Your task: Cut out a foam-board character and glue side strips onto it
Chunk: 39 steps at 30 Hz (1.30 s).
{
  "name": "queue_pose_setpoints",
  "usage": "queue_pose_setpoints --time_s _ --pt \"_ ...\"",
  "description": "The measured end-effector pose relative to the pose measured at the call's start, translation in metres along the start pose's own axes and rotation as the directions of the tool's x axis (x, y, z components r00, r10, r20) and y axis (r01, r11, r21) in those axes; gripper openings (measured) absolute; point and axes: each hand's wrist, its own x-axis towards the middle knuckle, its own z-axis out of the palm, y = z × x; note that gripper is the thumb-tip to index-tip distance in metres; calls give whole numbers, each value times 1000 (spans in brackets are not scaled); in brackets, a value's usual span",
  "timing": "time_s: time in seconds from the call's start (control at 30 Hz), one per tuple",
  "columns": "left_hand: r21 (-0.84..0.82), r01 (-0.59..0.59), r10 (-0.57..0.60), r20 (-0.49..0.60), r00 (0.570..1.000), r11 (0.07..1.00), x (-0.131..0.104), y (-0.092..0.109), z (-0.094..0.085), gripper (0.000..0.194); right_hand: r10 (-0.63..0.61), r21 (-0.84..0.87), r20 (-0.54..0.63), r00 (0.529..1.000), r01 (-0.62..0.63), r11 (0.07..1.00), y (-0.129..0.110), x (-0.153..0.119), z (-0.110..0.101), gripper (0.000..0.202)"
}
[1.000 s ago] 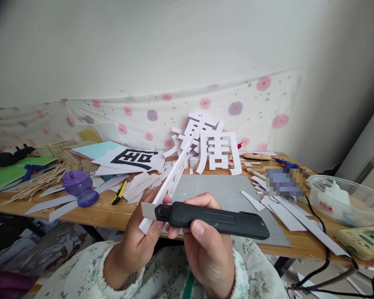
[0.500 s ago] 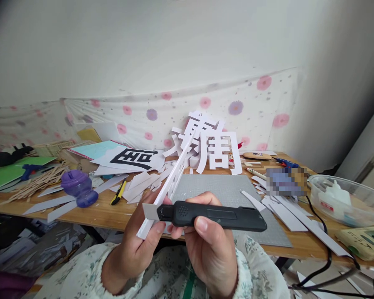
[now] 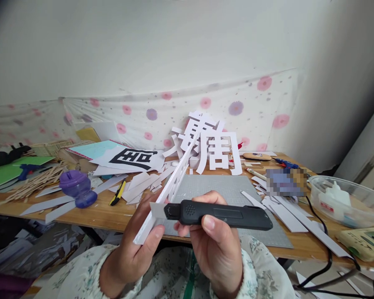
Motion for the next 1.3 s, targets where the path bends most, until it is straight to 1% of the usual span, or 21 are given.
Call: queue_pose_setpoints --time_s 0.1,0.23,0.4,0.5,0.77,0.97,1.03,1.17,1.23,1.3 --pt "8 -12 12 4 1000 1000 0 0 0 65 -9 -13 -12 1000 9 1000 0 0 2 12" --pt "34 -25 24 8 1000 999 1 2 1 66 11 -8 0 1000 -11 1000 1 0 8 13" --pt "7 22 -22 44 999 1000 0 3 0 65 1 -1 -22 1000 -1 1000 0 2 2 12" --pt "14 29 -30 33 999 999 -1 2 0 65 -15 3 -30 999 15 1000 -2 3 -3 12" --pt "82 18 -22 51 998 996 0 5 -1 57 -20 -20 -31 999 19 1000 1 4 3 13" --pt "58 7 -9 45 999 998 -1 5 -1 57 -47 -56 -124 991 40 998 -3 9 -7 16" --pt "66 10 -13 44 999 998 0 5 -2 57 -43 -57 -113 993 37 998 -2 9 -6 15" --pt "51 28 -31 66 997 998 2 8 -3 54 -25 -24 -42 999 24 999 0 9 -1 10" --pt "60 25 -29 69 997 998 1 7 -3 57 -29 -13 -44 999 28 1000 0 10 -3 10" --pt "70 22 -27 68 997 997 0 7 -3 61 -39 -17 -74 996 38 999 -1 12 -7 12"
